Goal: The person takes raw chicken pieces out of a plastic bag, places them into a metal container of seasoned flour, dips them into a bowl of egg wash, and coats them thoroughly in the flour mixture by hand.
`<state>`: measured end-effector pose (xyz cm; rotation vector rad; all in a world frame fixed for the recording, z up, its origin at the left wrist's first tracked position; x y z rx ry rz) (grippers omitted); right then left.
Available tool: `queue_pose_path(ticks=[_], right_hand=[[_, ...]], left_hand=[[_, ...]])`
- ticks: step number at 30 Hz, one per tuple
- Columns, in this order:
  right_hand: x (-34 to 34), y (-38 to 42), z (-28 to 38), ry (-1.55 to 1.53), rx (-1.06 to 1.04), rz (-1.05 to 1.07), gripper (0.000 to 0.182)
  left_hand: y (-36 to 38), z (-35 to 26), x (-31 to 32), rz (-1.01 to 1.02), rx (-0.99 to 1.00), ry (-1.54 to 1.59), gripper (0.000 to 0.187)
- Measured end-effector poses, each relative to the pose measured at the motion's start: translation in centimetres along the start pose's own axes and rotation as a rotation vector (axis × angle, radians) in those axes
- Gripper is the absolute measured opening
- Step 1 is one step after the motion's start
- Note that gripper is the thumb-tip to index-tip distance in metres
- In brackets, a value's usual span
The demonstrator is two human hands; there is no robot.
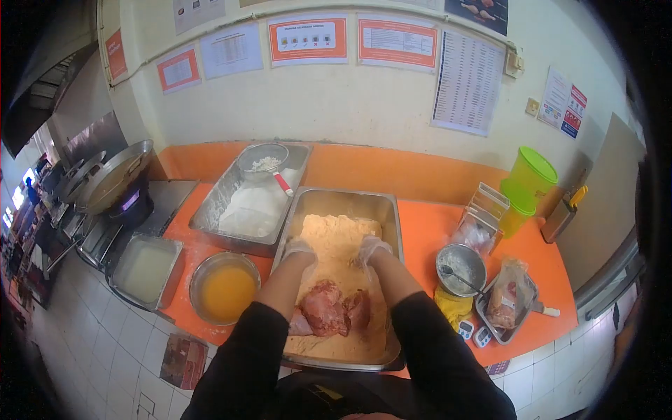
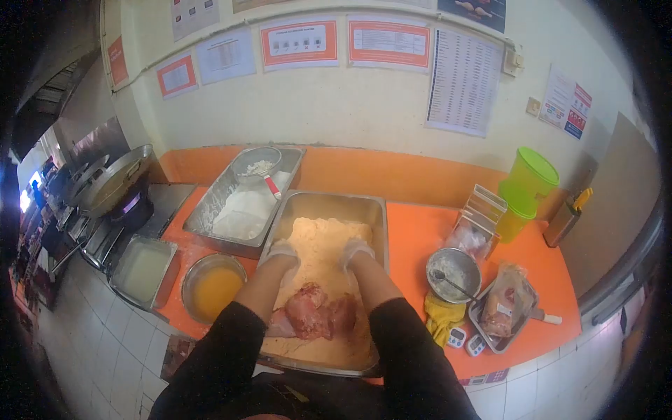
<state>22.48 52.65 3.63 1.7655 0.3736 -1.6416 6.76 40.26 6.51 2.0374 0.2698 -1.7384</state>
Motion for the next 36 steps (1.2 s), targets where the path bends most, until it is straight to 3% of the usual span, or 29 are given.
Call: queue_pose_path(ticks=[2,4,6,9,11,12,14,17,18,20,24,29,32,35,36], right_hand=[[1.2,-2.6,-0.4,0.129,-0.01,-0.014,0.03],[2.4,-4.0,0.1,0.319,0.019,0.043,0.03],[4.3,-3.9,1.1,0.404,0.084,-0.104,0.033],[9.9,-9.5,-0.7,0.277,0.146,-0.265,0.04],[11.4,-12.3,-0.9,0.258,0.086,-0.324,0.044],[9.5,-11.9,-0.3,0.324,0.011,-0.335,0.045],[5.2,-10.1,1.5,0.168,-0.044,-0.296,0.044],[5.2,-12.2,3.6,-0.113,-0.143,-0.244,0.044],[6.9,-13.5,3.4,-0.12,-0.188,-0.235,0.04],[8.7,-12.9,3.8,-0.006,-0.301,-0.179,0.035],[6.4,-6.7,5.1,0.365,-0.613,-0.041,0.028],[5.0,-1.6,5.6,0.473,-1.072,0.008,0.021],[3.3,1.6,5.7,0.512,-1.291,-0.026,0.017],[1.8,4.9,6.3,0.545,-1.405,-0.051,0.014],[1.1,6.7,7.0,0.596,-1.334,0.021,0.012]], left_hand=[[-0.8,-0.8,1.3,0.227,0.191,-0.279,0.041],[-0.2,-1.6,1.3,0.237,-0.238,0.068,0.053],[-1.1,-1.5,3.7,0.162,-0.324,0.09,0.063],[-7.4,-0.3,9.5,0.045,0.002,-0.202,0.07],[-10.2,0.8,11.1,0.125,0.134,-0.166,0.069],[-9.6,0.5,10.0,0.1,0.119,-0.086,0.067],[-10.4,0.2,8.6,0.107,0.171,-0.027,0.068],[-13.6,0.5,11.4,0.035,0.283,-0.136,0.06],[-13.3,0.2,10.2,0.167,0.271,-0.147,0.055],[-10.7,-0.9,6.7,0.435,0.25,-0.171,0.046],[-9.0,0.5,10.4,0.571,0.377,-0.117,0.037],[0.7,-1.8,0.2,0.868,0.602,-0.194,0.037],[3.4,0.6,4.7,0.613,0.736,-0.393,0.038],[10.3,-0.9,-1.5,0.671,0.446,-0.268,0.04],[11.0,-1.1,-0.2,0.634,0.449,-0.232,0.04]])
Point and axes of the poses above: each hand's wrist, its own y-axis away from the middle knuckle, its own x-axis out of the palm, z = x × y, the point moved 2 cm from there along -y, towards the middle knuckle, and after that the axes turned 4 degrees about x, right-handed, at the moved point
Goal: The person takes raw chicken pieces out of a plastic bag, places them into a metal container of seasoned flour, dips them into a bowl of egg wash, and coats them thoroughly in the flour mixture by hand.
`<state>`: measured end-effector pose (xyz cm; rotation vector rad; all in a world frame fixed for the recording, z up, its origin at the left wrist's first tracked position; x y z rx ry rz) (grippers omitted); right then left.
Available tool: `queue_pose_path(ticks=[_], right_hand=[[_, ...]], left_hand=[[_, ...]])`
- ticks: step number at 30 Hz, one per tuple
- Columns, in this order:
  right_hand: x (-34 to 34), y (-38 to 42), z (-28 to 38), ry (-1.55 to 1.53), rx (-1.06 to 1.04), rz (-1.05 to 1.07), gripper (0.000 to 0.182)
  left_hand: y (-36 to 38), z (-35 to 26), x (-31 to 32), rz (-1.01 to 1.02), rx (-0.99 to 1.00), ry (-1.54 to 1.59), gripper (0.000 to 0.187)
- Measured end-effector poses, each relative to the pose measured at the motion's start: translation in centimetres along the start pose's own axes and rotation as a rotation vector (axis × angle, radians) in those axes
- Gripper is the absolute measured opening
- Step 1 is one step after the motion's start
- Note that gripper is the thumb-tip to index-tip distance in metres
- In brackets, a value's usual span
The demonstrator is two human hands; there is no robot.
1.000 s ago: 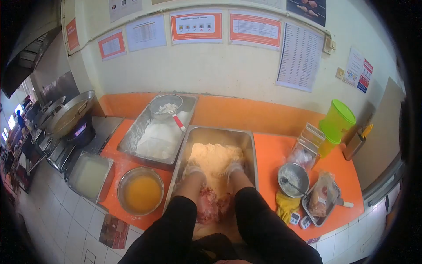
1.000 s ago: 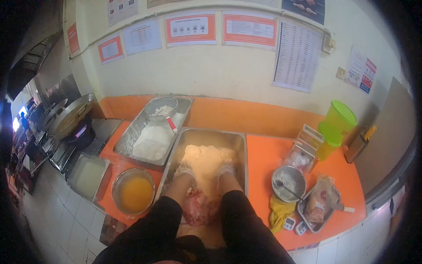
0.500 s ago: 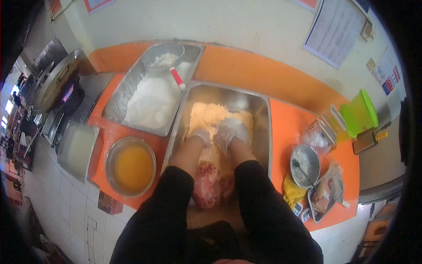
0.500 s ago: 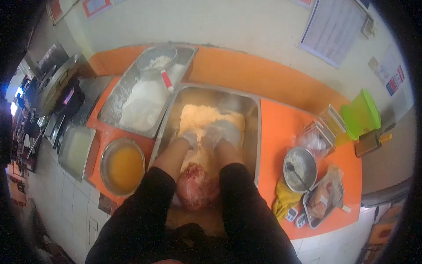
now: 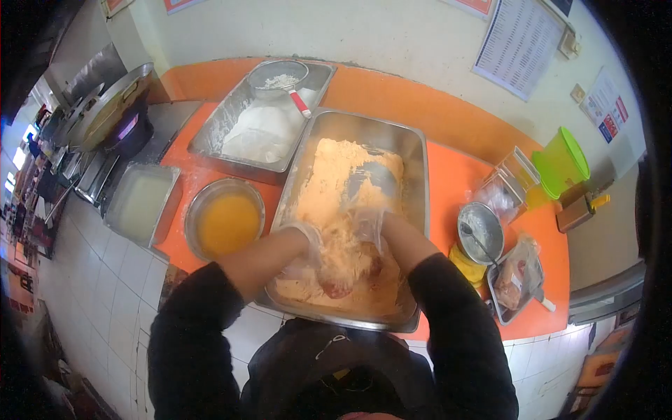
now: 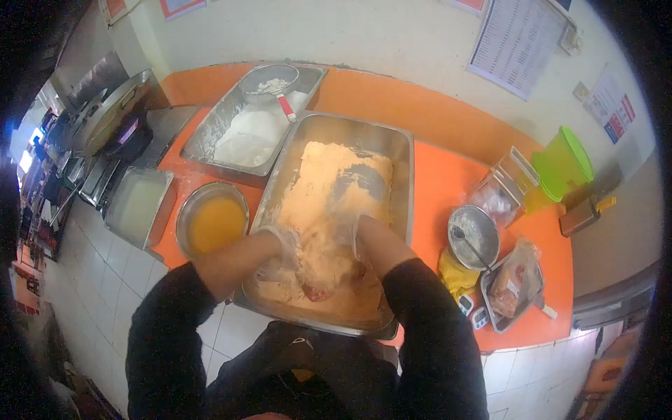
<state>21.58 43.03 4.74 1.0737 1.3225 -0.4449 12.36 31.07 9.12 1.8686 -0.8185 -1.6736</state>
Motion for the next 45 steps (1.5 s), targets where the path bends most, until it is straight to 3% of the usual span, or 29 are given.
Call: queue_pose_path(ticks=[3,5,7,9,11,13,15,17,18,20,22,24,25,27,29,33,35,38,40,42,43,45], right_hand=[[-3.5,0.1,3.2,-0.013,0.141,0.273,0.01],[2.2,-2.4,2.8,-0.079,0.217,0.189,0.017],[6.1,-3.4,3.2,-0.132,0.323,0.126,0.019],[7.3,-3.2,3.9,-0.17,0.453,0.084,0.013],[1.5,-0.1,5.2,-0.427,0.779,0.008,0.017],[1.2,1.4,4.4,-0.452,0.909,-0.113,0.021],[6.5,2.3,1.4,-0.224,0.833,-0.26,0.026],[-0.7,5.6,4.2,-0.587,1.137,-0.189,0.029],[-3.8,6.8,5.8,-0.775,1.287,-0.154,0.032],[-5.1,6.4,8.1,-0.695,1.091,0.047,0.03],[-5.5,5.7,11.0,-0.605,0.881,0.236,0.029],[-5.0,4.8,12.5,-0.536,0.733,0.359,0.027],[-4.4,4.4,12.9,-0.517,0.689,0.395,0.026],[-0.9,3.2,12.1,-0.519,0.711,0.349,0.024],[1.9,2.9,11.8,-0.473,0.69,0.242,0.021],[-1.3,3.2,10.8,-0.437,0.751,0.081,0.019],[-5.2,4.6,9.0,-0.325,0.666,0.292,0.019],[-4.1,5.0,3.2,-0.341,0.774,0.192,0.023],[-0.3,3.5,-0.5,-0.278,0.873,0.061,0.025],[4.0,1.0,-2.7,-0.167,0.975,-0.059,0.028],[5.8,-0.2,-3.5,-0.102,1.031,-0.105,0.029],[8.8,-1.6,-4.9,-0.002,1.104,-0.171,0.032]], left_hand=[[-4.0,0.3,4.4,-0.114,0.026,0.114,0.04],[-6.7,0.7,6.5,-0.141,0.08,0.253,0.043],[-9.0,1.4,10.1,-0.28,0.074,0.153,0.039],[-8.3,1.3,9.7,-0.37,-0.005,0.224,0.035],[-4.7,-0.3,7.4,-0.387,-0.147,0.472,0.032],[-3.9,-0.2,6.1,-0.501,-0.187,0.465,0.033],[-2.5,-0.4,4.7,-0.61,-0.16,0.472,0.039],[0.9,-1.3,2.8,-0.715,-0.064,0.481,0.05],[3.2,-3.1,2.1,-0.529,-0.117,0.421,0.047],[7.3,-6.3,1.1,-0.164,-0.223,0.294,0.042],[1.0,-3.6,7.9,-0.095,0.004,0.097,0.048],[-1.1,-2.3,9.3,-0.081,-0.036,0.191,0.048],[-0.9,-2.9,8.5,-0.092,-0.18,0.395,0.044],[-2.3,-2.7,8.9,-0.188,-0.228,0.538,0.037],[-6.2,-0.9,11.3,-0.351,-0.042,0.412,0.03],[-2.8,-2.6,6.9,-0.356,0.113,0.002,0.024],[-5.4,-1.5,6.4,-0.368,0.091,-0.078,0.026],[-9.3,2.5,6.9,-0.404,-0.179,1.591,0.03],[-15.8,3.8,9.8,-0.618,-0.42,0.943,0.031],[-22.5,5.0,11.9,-0.617,-0.749,0.48,0.032],[-25.4,5.2,11.7,-0.525,-0.963,0.359,0.031],[-18.4,3.7,7.4,-0.622,-0.604,0.113,0.025]])
Point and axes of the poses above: each hand's wrist, its own y-axis away from the middle knuckle, its own x-axis out of the palm, z = x × y, the point moved 2 cm from there along -y, towards the middle knuckle, and after that the axes turned 4 degrees about x, right-handed, at the moved point
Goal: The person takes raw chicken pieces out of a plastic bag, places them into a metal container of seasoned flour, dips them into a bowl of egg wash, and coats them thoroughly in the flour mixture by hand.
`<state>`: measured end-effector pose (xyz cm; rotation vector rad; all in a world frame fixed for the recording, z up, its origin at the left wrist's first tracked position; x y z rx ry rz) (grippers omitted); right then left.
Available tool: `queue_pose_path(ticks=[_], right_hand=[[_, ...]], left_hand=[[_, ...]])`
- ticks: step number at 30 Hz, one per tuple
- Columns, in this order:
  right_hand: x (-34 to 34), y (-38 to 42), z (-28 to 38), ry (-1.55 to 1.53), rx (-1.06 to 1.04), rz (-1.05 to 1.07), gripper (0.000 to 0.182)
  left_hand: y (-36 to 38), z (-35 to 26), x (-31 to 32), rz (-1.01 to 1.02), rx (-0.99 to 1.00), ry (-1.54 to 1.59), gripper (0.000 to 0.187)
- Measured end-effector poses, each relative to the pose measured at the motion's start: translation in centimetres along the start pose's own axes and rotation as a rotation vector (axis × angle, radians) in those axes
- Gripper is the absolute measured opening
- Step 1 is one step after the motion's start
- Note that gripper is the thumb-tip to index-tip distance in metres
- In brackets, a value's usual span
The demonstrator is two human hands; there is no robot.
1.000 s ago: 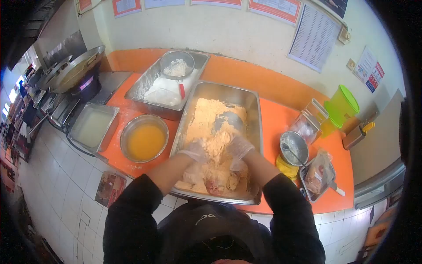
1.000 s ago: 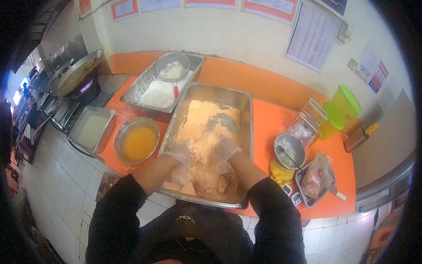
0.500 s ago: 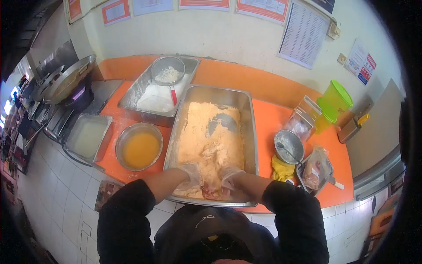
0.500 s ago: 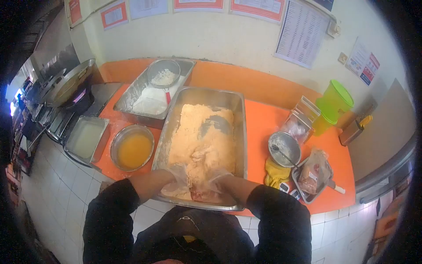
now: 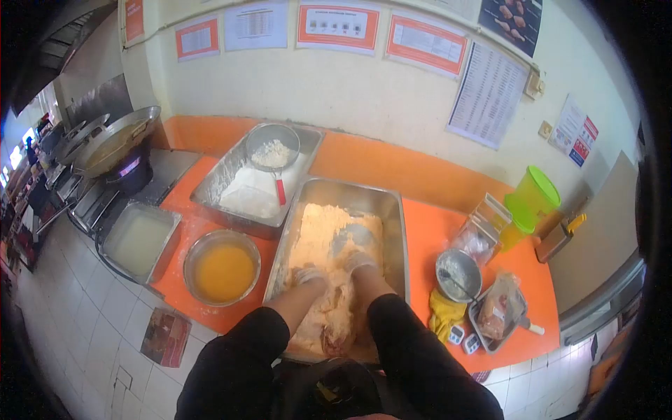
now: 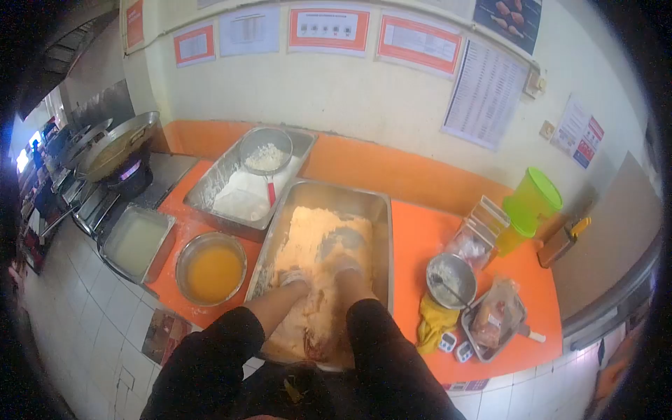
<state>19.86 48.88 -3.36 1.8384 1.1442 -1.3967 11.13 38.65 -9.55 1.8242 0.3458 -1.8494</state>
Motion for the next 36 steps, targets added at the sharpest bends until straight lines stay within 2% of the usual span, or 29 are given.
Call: queue_pose_path(ticks=[1,2,5,6,7,9,10,11,12,13,14,16,19,22,25,28,29,31,32,34,36], right_hand=[[0.9,-0.8,-0.3,0.017,0.013,-0.036,0.033],[1.6,-1.6,-0.8,0.036,0.008,-0.063,0.035],[2.1,-4.2,-3.4,0.125,-0.082,-0.079,0.039],[1.5,-4.6,-4.4,0.158,-0.122,-0.04,0.04],[-1.2,-4.3,-4.9,0.166,-0.152,0.091,0.037],[-6.4,-3.4,-5.7,0.172,-0.208,0.352,0.031],[-6.7,-2.8,-5.9,-0.062,-0.075,0.315,0.031],[-6.9,-2.3,-5.8,-0.164,-0.074,0.35,0.031],[-7.2,-1.7,-5.0,-0.242,-0.134,0.403,0.03],[-7.2,-1.0,-3.6,-0.284,-0.224,0.464,0.03],[-6.9,-0.2,-2.0,-0.306,-0.313,0.51,0.029],[-5.7,1.2,1.4,-0.323,-0.476,0.571,0.028],[-2.8,1.4,3.2,-0.342,-0.57,0.585,0.027],[-3.4,0.2,0.9,-0.527,-0.454,0.489,0.026],[-6.8,0.4,-1.3,-0.856,-0.358,0.395,0.026],[-9.8,2.4,-0.3,-1.061,-0.334,0.413,0.025],[-12.1,3.4,0.2,-1.062,-0.282,0.419,0.026],[-16.0,5.0,1.1,-1.065,-0.178,0.425,0.028],[-14.9,4.9,1.3,-0.987,-0.169,0.388,0.029],[-12.0,4.6,2.0,-0.834,-0.147,0.308,0.03],[-12.5,4.9,1.7,-0.882,-0.203,0.313,0.029]], left_hand=[[-2.2,1.1,0.2,0.052,0.164,-0.052,0.022],[-2.6,1.3,-0.9,0.079,0.253,0.026,0.023],[-3.4,1.2,-7.1,0.044,0.257,0.542,0.026],[-3.8,1.0,-8.9,0.025,0.253,0.677,0.027],[-4.1,1.0,-10.6,0.014,0.257,0.778,0.028],[-5.1,1.0,-12.6,0.002,0.29,0.562,0.031],[-5.4,1.1,-12.8,-0.018,0.306,0.403,0.033],[-6.1,1.4,-10.9,-0.177,0.228,0.449,0.034],[-7.4,1.8,-7.6,-0.339,0.148,0.49,0.035],[-6.8,2.2,-7.3,-0.501,0.064,0.528,0.036],[-6.7,2.6,-6.5,-0.349,0.016,0.838,0.037],[-2.3,3.3,-11.0,-0.008,-0.099,1.433,0.039],[0.2,3.9,-12.1,0.123,-0.126,1.789,0.017],[1.6,3.0,-11.6,-0.004,-0.213,1.884,0.036],[3.4,2.5,-11.6,0.067,-0.237,1.968,0.03],[5.3,1.6,-12.3,0.057,-0.318,2.094,0.016],[5.9,1.3,-12.5,0.058,-0.343,2.134,0.012],[6.7,1.1,-12.8,0.174,-0.257,2.162,0.009],[7.0,1.1,-12.8,0.231,-0.21,2.171,0.008],[2.9,2.1,-5.3,0.26,-0.16,2.173,0.009],[2.4,2.5,-4.3,0.178,-0.194,1.971,0.01]])
Point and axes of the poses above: each hand's wrist, its own y-axis away from the middle knuckle, its own x-axis out of the palm, z = x × y, the point moved 2 cm from there along -y, towards the middle knuckle, and after that the axes turned 4 degrees about x, right-handed, at the moved point
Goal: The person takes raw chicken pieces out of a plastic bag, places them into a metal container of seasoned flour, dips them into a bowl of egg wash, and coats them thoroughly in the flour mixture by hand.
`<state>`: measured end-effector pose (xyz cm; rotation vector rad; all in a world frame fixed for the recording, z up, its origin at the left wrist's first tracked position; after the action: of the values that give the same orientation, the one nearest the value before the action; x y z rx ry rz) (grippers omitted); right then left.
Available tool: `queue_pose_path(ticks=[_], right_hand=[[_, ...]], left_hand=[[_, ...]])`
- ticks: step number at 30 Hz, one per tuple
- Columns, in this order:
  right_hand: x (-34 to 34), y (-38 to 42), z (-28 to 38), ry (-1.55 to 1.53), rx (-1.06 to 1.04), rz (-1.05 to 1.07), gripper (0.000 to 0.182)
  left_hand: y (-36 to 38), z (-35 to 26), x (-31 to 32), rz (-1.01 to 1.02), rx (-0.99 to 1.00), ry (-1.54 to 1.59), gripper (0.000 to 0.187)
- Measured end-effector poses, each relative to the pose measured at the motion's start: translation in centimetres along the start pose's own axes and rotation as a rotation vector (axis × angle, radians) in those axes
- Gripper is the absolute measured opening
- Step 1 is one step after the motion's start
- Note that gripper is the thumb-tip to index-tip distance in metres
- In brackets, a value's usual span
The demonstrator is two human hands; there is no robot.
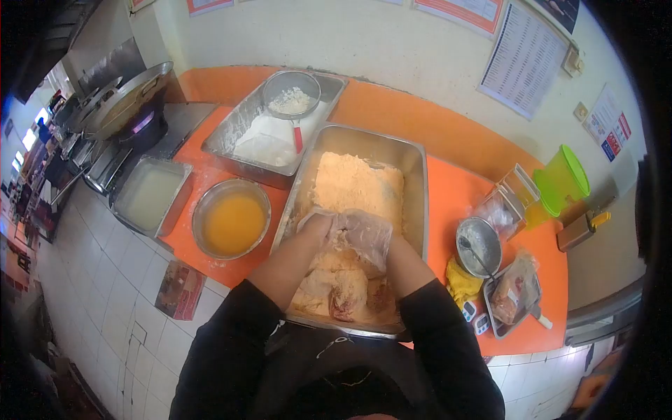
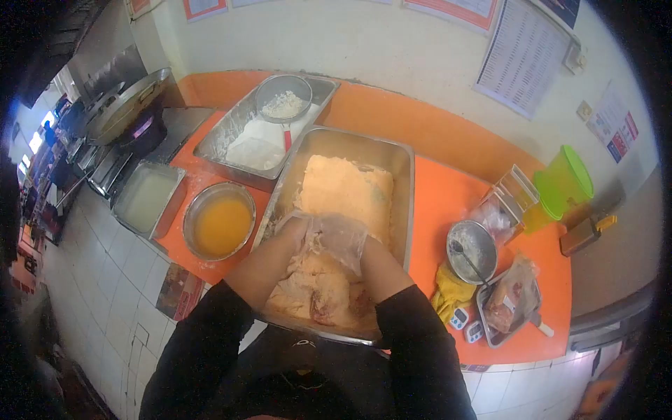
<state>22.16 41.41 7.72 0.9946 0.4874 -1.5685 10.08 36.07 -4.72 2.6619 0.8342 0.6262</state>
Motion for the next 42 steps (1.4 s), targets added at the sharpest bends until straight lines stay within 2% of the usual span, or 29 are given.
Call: queue_pose_path(ticks=[2,4,7,8,10,13,16,18,19,22,23,24,25,26,27,28,30,31,32,33,35,36,37,39,40,41,42], right_hand=[[-0.2,0.2,0.2,-0.059,0.014,0.002,0.028],[0.1,0.3,0.5,-0.139,0.097,-0.019,0.027],[0.3,-0.8,-0.2,-0.25,-0.076,-0.155,0.023],[0.5,-0.8,-0.2,-0.25,-0.063,-0.124,0.023],[0.5,-0.1,1.1,-0.252,-0.037,-0.056,0.022],[1.7,-0.8,0.8,0.017,-0.16,-0.154,0.022],[0.8,-0.8,1.9,0.213,-0.063,0.078,0.025],[0.5,-0.8,2.4,0.424,0.109,0.147,0.027],[0.6,-0.8,2.5,0.527,0.197,0.181,0.027],[6.1,-3.9,-0.9,0.706,-0.009,0.323,0.032],[7.0,-3.7,-0.5,0.397,-0.03,0.323,0.035],[7.9,-3.3,0.2,0.089,-0.051,0.322,0.038],[8.4,-2.9,2.3,0.256,-0.182,0.354,0.038],[9.3,-2.9,2.8,0.283,-0.246,0.406,0.037],[10.2,-2.8,3.3,0.306,-0.312,0.457,0.036],[12.7,-4.0,1.3,0.185,-0.308,0.533,0.034],[16.9,-6.2,-2.9,-0.013,-0.393,0.589,0.032],[18.2,-7.1,-5.1,-0.088,-0.485,0.567,0.031],[18.5,-7.2,-6.6,-0.165,-0.575,0.546,0.03],[16.5,-6.4,-6.7,-0.18,-0.528,0.555,0.028],[7.5,-3.2,-3.2,-0.206,-0.43,0.567,0.025],[2.8,-1.0,-0.1,-0.062,-0.272,0.418,0.027],[-0.3,0.6,1.6,0.078,-0.114,0.265,0.031],[0.0,0.1,-2.9,0.167,-0.181,0.142,0.029],[0.1,-0.1,-3.9,0.134,-0.126,0.07,0.028],[0.1,-0.2,-4.8,0.096,-0.074,-0.004,0.027],[-0.2,-0.3,-5.2,-0.016,0.065,-0.089,0.026]], left_hand=[[4.2,-3.7,1.8,-0.215,0.074,-0.387,0.019],[3.7,-4.2,1.2,-0.147,0.041,-0.518,0.021],[2.7,-5.1,-0.4,-0.044,0.0,-0.709,0.023],[2.4,-5.3,-0.6,-0.014,-0.014,-0.769,0.024],[4.5,-6.6,0.2,-0.051,0.22,-0.907,0.022],[3.3,-5.8,-0.5,-0.148,0.364,-1.293,0.026],[-3.5,-2.2,-2.7,-0.26,0.4,-1.771,0.038],[-6.7,-1.0,-3.7,-0.343,0.512,-1.904,0.041],[-8.1,-0.4,-4.2,-0.386,0.611,-1.869,0.04],[-11.1,0.9,-5.5,-0.503,0.905,-1.749,0.036],[-11.3,0.7,-5.6,-0.543,1.004,-1.702,0.035],[-11.1,0.6,-5.7,-0.475,0.992,-1.491,0.034],[-10.7,0.5,-5.8,-0.409,0.972,-1.282,0.034],[-10.3,0.2,-5.7,-0.346,0.949,-1.075,0.034],[-9.8,0.0,-5.6,-0.284,0.918,-0.866,0.034],[-8.9,-0.3,-5.4,-0.222,0.881,-0.658,0.034],[-6.0,-1.7,-4.2,-0.229,0.906,-0.955,0.033],[-2.8,-3.8,-2.8,-0.295,0.937,-1.467,0.032],[-2.0,-3.9,-2.7,-0.294,0.907,-1.622,0.032],[-1.1,-3.9,-2.7,-0.289,0.881,-1.775,0.032],[-3.2,-1.1,-5.6,-0.162,0.793,-1.356,0.034],[-4.6,0.3,-6.9,-0.098,0.749,-1.146,0.035],[-3.2,-0.7,-6.4,-0.065,0.627,-1.324,0.036],[1.2,-3.3,-3.7,0.073,0.308,-1.823,0.038],[3.2,-4.1,-2.9,0.159,0.191,-1.959,0.04],[5.3,-5.0,-2.4,0.212,0.13,-2.009,0.041],[7.6,-6.2,-1.6,0.182,0.135,-1.926,0.041]])
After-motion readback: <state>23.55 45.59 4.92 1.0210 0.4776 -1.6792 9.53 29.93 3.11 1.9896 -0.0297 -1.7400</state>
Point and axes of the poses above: each hand's wrist, its own y-axis away from the middle knuckle, its own x-axis out of the palm, z = x × y, the point moved 2 cm from there along -y, towards the middle knuckle, and after that the axes turned 4 degrees about x, right-handed, at the moved point
